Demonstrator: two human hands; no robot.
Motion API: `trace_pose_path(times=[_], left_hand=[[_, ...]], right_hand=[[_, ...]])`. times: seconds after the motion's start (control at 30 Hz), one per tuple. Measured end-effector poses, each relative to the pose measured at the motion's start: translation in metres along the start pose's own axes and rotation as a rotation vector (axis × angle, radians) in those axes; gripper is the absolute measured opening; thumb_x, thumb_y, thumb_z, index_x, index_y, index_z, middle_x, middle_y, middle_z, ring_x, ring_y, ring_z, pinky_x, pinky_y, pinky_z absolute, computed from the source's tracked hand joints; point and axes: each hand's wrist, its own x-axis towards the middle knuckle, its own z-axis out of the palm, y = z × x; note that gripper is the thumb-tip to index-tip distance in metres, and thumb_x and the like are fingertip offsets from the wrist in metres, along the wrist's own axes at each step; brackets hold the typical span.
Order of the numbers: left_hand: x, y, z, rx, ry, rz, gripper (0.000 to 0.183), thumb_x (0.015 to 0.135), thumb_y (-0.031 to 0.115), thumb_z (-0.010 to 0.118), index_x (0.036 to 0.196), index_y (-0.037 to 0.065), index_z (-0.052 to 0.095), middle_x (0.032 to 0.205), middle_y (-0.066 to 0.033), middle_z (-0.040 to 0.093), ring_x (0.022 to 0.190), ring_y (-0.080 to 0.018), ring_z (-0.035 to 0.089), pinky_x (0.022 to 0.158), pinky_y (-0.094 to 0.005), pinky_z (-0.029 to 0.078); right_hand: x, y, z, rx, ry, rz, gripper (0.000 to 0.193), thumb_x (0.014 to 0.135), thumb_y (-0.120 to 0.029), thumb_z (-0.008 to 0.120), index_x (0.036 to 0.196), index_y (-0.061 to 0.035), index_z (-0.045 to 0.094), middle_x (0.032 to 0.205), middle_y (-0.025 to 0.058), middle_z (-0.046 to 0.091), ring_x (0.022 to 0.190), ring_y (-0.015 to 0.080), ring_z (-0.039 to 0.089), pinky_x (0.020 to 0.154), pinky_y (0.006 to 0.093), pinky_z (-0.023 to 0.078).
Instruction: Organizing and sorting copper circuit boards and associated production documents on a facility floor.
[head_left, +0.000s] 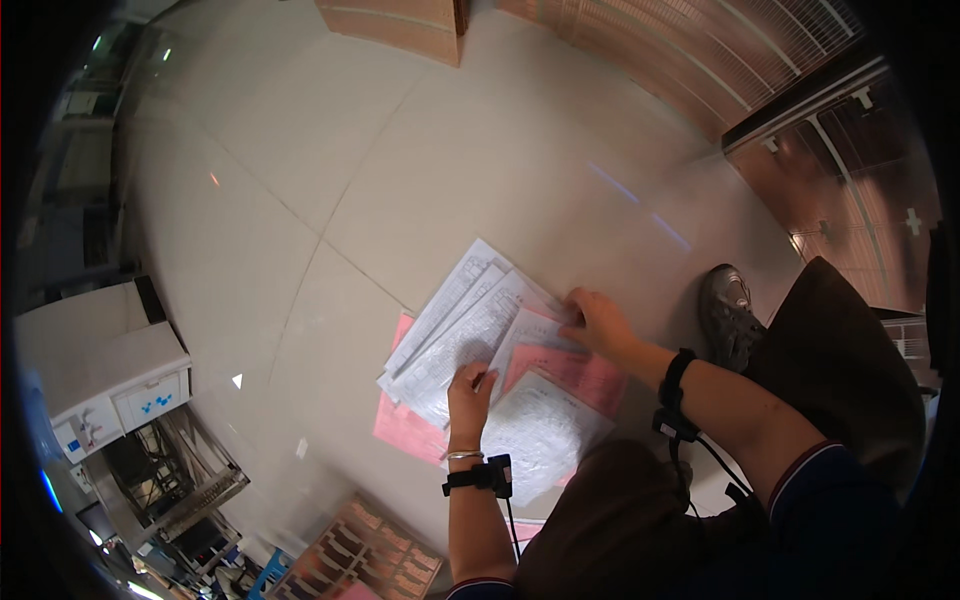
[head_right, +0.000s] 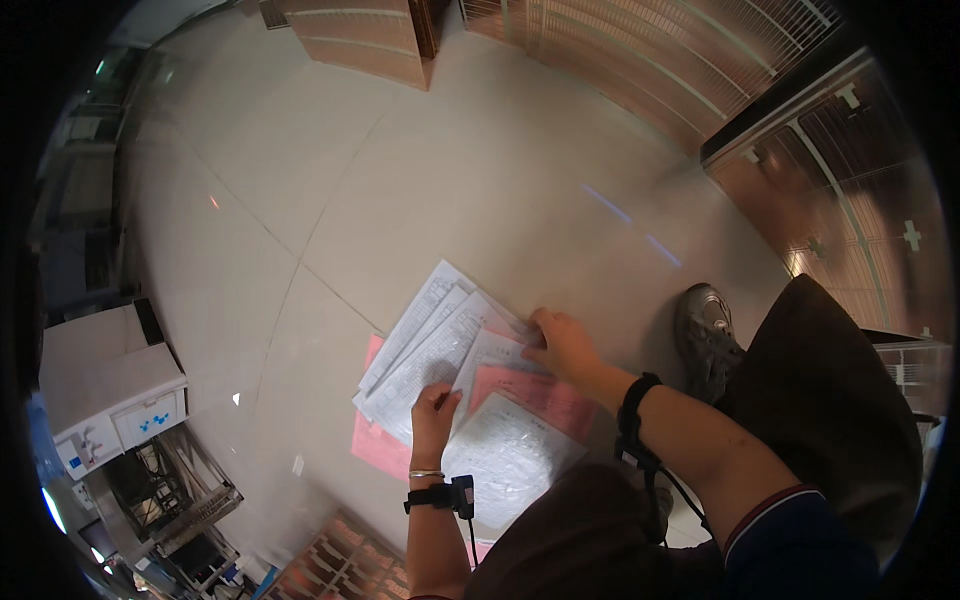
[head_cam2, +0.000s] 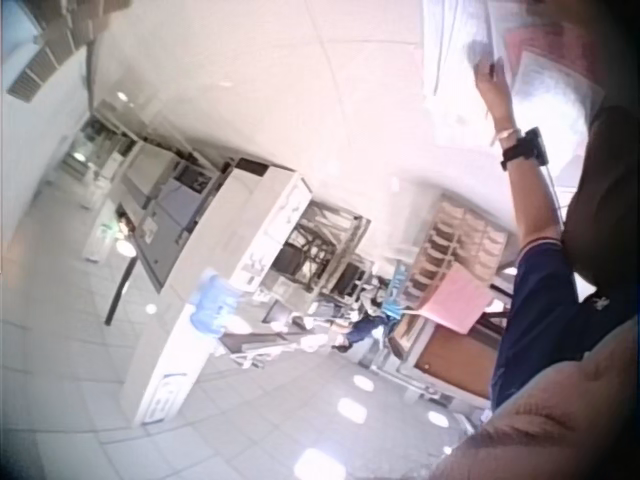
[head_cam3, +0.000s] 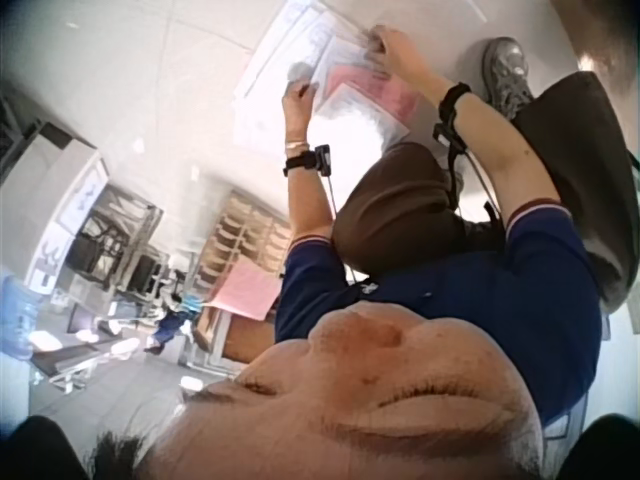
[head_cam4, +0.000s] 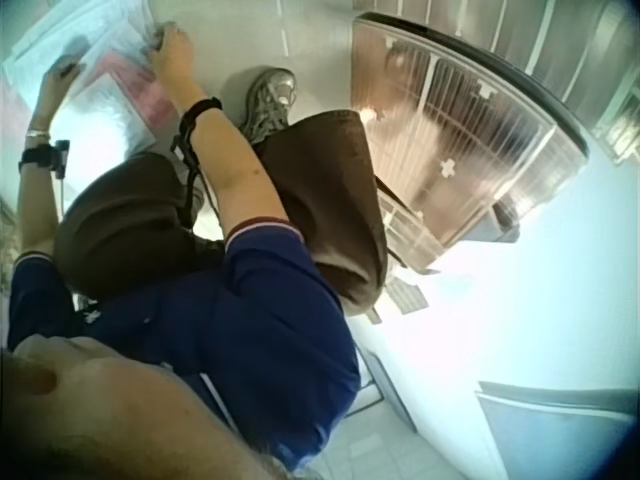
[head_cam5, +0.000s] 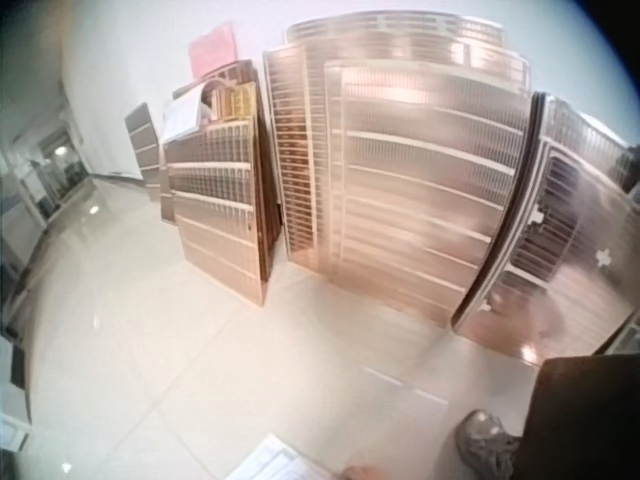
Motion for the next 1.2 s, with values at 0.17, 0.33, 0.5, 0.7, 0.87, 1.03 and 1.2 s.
trace_pose_path(times=[0.17,0.33,0.5,0.7,0.87,1.03,1.2], left_hand=[[0.0,-0.002,0.008,-0.158,-0.071,-0.119,0.01,0.081,0.007,0.065,0.085,-0.001,0.062,0.069,0.0024,0.054,0.065,-0.0044,0.045,0.058,-0.021,0.038],[0.002,-0.004,0.009,-0.089,-0.019,-0.171,0.017,0.076,0.013,0.07,0.074,-0.001,0.059,0.058,-0.0036,0.052,0.055,-0.0093,0.043,0.051,-0.0263,0.039],[0.004,0.006,0.012,0.006,0.048,-0.191,0.03,0.073,0.019,0.074,0.064,0.001,0.051,0.053,-0.0039,0.047,0.051,-0.0106,0.039,0.048,-0.0273,0.036],[0.011,0.001,0.016,-0.033,0.075,-0.192,0.037,0.079,0.02,0.069,0.061,0.001,0.043,0.053,-0.0021,0.037,0.052,-0.0108,0.031,0.047,-0.0295,0.031],[0.013,-0.006,0.018,-0.161,0.088,-0.198,0.038,0.085,0.021,0.061,0.061,0.0,0.04,0.055,-0.0013,0.032,0.055,-0.0099,0.029,0.048,-0.0294,0.029],[0.013,0.0,0.019,-0.165,0.086,-0.179,0.04,0.087,0.02,0.058,0.059,0.003,0.037,0.057,0.0042,0.03,0.058,-0.0063,0.026,0.048,-0.0261,0.025],[0.012,0.002,0.016,-0.175,0.09,-0.221,0.039,0.086,0.021,0.059,0.059,0.001,0.039,0.055,0.0025,0.032,0.055,-0.0073,0.028,0.047,-0.0274,0.026]], right_hand=[[0.004,0.026,-0.001,0.17,-0.168,-0.016,0.033,0.068,-0.013,0.073,0.097,-0.0091,0.057,0.083,0.0096,0.058,0.08,0.0275,0.058,0.07,0.0353,0.047],[-0.011,0.005,-0.003,0.287,-0.042,-0.105,0.033,0.072,-0.009,0.07,0.103,-0.01,0.058,0.101,0.0109,0.053,0.086,0.0273,0.057,0.075,0.0348,0.048],[-0.022,-0.008,-0.009,0.11,-0.023,-0.287,0.032,0.075,-0.006,0.066,0.105,-0.0109,0.057,0.109,0.0117,0.049,0.097,0.0273,0.054,0.08,0.0332,0.047],[-0.018,0.001,0.0,0.2,-0.001,-0.172,0.026,0.076,-0.003,0.061,0.101,-0.0081,0.056,0.099,0.0105,0.053,0.091,0.027,0.054,0.078,0.0337,0.047],[-0.025,-0.004,-0.003,0.147,0.102,-0.229,0.022,0.077,-0.005,0.06,0.098,-0.01,0.058,0.088,0.0076,0.055,0.088,0.0271,0.054,0.078,0.0372,0.044],[-0.033,0.013,-0.005,-0.074,0.113,-0.498,0.017,0.077,-0.008,0.061,0.093,-0.0134,0.062,0.088,0.0063,0.056,0.086,0.0268,0.053,0.078,0.0373,0.042],[-0.038,0.012,-0.009,-0.021,-0.029,-0.481,0.011,0.077,-0.01,0.062,0.087,-0.0138,0.064,0.091,0.0069,0.056,0.089,0.0267,0.053,0.08,0.0368,0.042]])
